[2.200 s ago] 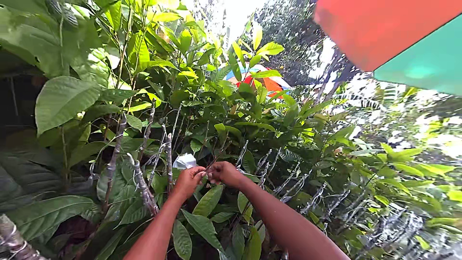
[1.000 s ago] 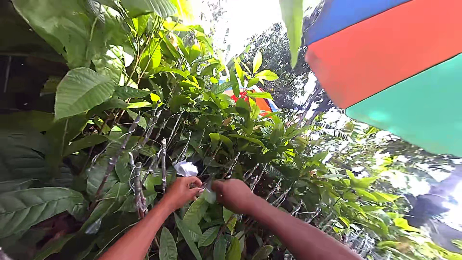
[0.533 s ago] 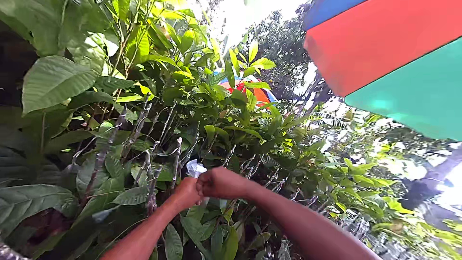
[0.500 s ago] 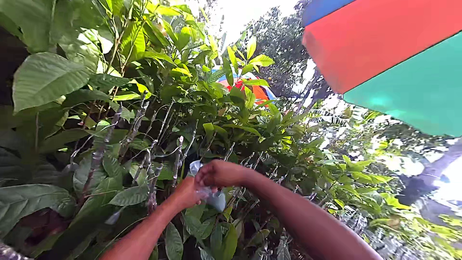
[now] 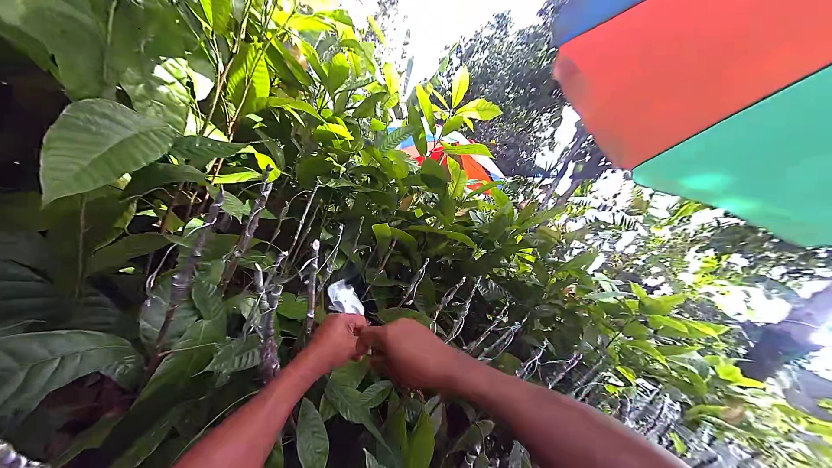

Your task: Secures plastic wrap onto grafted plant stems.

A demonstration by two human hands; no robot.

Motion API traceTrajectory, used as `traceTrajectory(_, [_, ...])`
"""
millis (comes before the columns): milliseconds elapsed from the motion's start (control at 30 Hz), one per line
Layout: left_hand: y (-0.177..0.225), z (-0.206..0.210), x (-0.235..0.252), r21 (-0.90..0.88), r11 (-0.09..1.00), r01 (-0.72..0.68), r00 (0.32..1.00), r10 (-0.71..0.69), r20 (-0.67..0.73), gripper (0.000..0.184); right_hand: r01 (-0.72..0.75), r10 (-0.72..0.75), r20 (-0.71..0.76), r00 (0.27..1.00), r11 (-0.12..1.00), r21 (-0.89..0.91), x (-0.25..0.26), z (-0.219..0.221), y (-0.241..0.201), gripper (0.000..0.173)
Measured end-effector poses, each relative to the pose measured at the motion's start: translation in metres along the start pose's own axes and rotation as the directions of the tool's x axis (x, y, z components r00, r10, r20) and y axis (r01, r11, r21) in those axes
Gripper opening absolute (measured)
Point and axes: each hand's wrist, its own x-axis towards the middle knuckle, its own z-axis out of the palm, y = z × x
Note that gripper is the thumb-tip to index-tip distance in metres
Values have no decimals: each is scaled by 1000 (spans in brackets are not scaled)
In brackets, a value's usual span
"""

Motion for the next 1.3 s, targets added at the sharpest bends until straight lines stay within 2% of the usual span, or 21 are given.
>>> traceTrajectory(67, [3, 7, 1, 110, 993, -50, 990, 35, 135, 23, 14, -51, 117, 992, 956, 294, 9, -25, 25, 25])
traceTrajectory(133, [-6, 13, 2, 85, 984, -154, 972, 136, 191, 22, -54, -65, 203, 977, 844, 534, 20, -26, 76, 36])
traceTrajectory(200, [-14, 9, 1, -1, 981, -192, 970, 190, 152, 18, -65, -21, 162, 987, 860, 506, 21, -3, 100, 39])
traceTrajectory(267, [-16, 7, 0, -56, 980, -191, 979, 194, 60, 18, -63, 58, 25, 998, 916, 396, 17, 16, 88, 36])
traceTrajectory(333, [-11, 11, -3, -84, 980, -179, 984, 178, -18, 19, -109, 152, -56, 987, 880, 463, 12, 26, 78, 27])
traceTrajectory(400, [-6, 10, -2, -82, 985, -155, 985, 148, -85, 20, -169, 192, 20, 981, 803, 571, 1, 25, 75, 27])
traceTrajectory(533, [1, 1, 1, -140, 989, -36, 988, 14, -153, 23, -72, 46, 75, 996, 922, 381, -41, -3, 36, 41])
traceTrajectory(567, [2, 3, 0, -125, 992, -32, 991, 14, -136, 23, -40, 0, 87, 996, 890, 454, -49, -10, 28, 41])
traceTrajectory(633, [6, 12, 0, 3, 996, -87, 995, 87, -57, 23, -8, -61, 73, 995, 714, 700, -52, -26, 26, 25])
traceTrajectory(700, [6, 22, 2, 150, 977, -152, 987, 144, 64, 23, 48, -87, 7, 996, 617, 786, -40, -46, 53, 25])
traceTrajectory(733, [1, 26, 3, 180, 961, -212, 976, 197, 97, 24, 63, -42, -47, 998, 693, 719, -32, -50, 74, 31])
traceTrajectory(800, [-3, 22, 5, 154, 950, -273, 962, 268, 53, 27, -95, 123, -98, 987, 962, 255, -25, -44, 102, 41])
traceTrajectory(833, [-4, 17, 4, 131, 955, -265, 964, 267, -1, 28, -178, 182, -111, 977, 983, 40, -27, -34, 96, 44])
traceTrajectory(867, [-5, 13, 3, 101, 963, -251, 964, 258, -61, 28, -191, 184, -110, 977, 980, -52, -33, -24, 79, 42])
traceTrajectory(900, [-4, 12, 2, 77, 969, -236, 965, 243, -102, 26, -134, 130, -104, 986, 990, -34, -42, -21, 57, 35])
traceTrajectory(967, [1, 16, 0, 100, 965, -244, 961, 254, -111, 25, 56, -20, -126, 992, 956, 288, -53, -35, 31, 22])
traceTrajectory(1033, [4, 25, -1, 152, 951, -270, 961, 276, -22, 26, 109, -41, -135, 990, 830, 547, -43, -54, 52, 28])
traceTrajectory(1067, [3, 28, 0, 157, 942, -298, 954, 301, 0, 27, 72, -17, -112, 994, 861, 504, -37, -57, 74, 35])
traceTrajectory(1133, [0, 20, 0, 131, 941, -311, 946, 320, -58, 28, -61, 75, -104, 992, 989, 133, -33, -44, 93, 41])
traceTrajectory(1200, [2, 12, -2, 93, 958, -271, 946, 283, -158, 26, -68, 66, -119, 991, 998, -14, -41, -27, 61, 35])
traceTrajectory(1300, [12, 20, -4, 120, 951, -285, 938, 303, -171, 21, 102, -47, -155, 987, 923, 372, -46, -43, 23, 22])
